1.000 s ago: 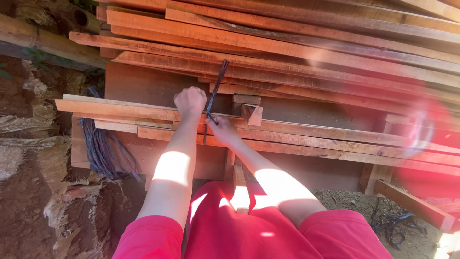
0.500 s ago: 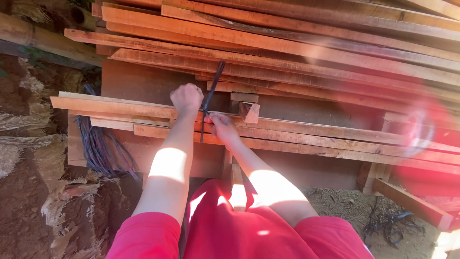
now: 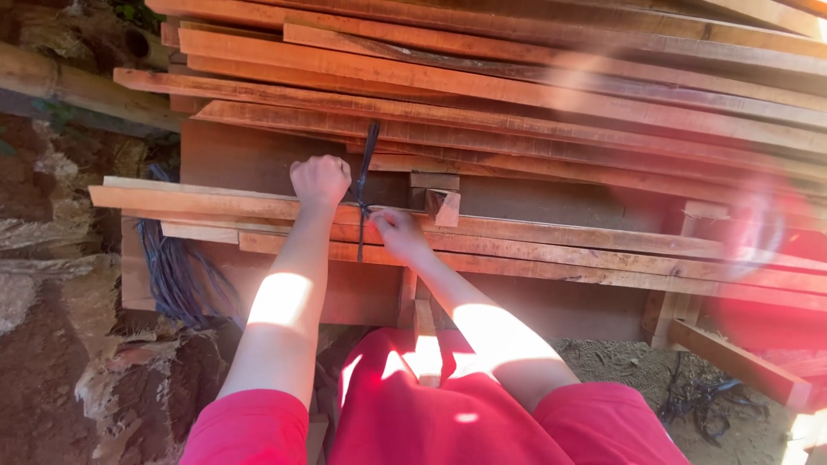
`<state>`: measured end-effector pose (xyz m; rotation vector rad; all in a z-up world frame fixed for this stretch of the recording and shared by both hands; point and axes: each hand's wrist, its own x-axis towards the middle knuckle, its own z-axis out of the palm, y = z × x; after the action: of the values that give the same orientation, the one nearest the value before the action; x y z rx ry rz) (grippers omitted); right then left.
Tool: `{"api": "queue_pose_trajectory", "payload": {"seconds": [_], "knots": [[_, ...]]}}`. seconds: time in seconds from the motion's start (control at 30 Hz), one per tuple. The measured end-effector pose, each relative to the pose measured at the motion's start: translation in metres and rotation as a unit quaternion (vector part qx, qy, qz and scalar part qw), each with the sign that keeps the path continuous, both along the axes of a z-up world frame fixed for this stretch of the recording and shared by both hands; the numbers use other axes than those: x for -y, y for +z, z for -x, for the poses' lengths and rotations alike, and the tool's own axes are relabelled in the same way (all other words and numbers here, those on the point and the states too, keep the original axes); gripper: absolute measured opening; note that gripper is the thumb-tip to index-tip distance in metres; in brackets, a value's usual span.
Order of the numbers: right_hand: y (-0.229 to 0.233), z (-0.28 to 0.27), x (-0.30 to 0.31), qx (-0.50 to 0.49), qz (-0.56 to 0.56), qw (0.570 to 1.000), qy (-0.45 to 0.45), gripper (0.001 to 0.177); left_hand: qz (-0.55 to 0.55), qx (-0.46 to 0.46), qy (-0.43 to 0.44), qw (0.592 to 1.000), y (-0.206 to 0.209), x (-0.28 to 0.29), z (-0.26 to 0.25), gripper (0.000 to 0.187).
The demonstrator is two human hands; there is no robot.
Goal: Tying bundles of thin wood strips together using flexible ties.
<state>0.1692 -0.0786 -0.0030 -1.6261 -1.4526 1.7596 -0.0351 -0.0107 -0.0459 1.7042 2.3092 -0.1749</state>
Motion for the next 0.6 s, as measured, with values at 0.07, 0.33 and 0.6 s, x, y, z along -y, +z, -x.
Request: {"api": "queue_pose_trajectory", "payload": {"seconds": [0.07, 0.33, 0.6], "knots": [[0.033, -0.009, 0.001, 0.023, -0.143, 0.990, -0.005, 0.022, -0.014, 0.035, 0.020, 0.999, 0.006, 0.010, 0.010, 0.044], [0.053, -0.021, 0.015, 0.200, -0.389, 0.858, 0.270, 0.116, -0.129, 0.055, -0.073, 0.987, 0.032, 0.080, 0.001, 0.041], [0.050, -0.014, 0.015, 0.293, -0.359, 0.818, 0.342, 0.121, -0.178, 0.062, -0.052, 0.981, 0.074, 0.133, -0.024, 0.053]]}}
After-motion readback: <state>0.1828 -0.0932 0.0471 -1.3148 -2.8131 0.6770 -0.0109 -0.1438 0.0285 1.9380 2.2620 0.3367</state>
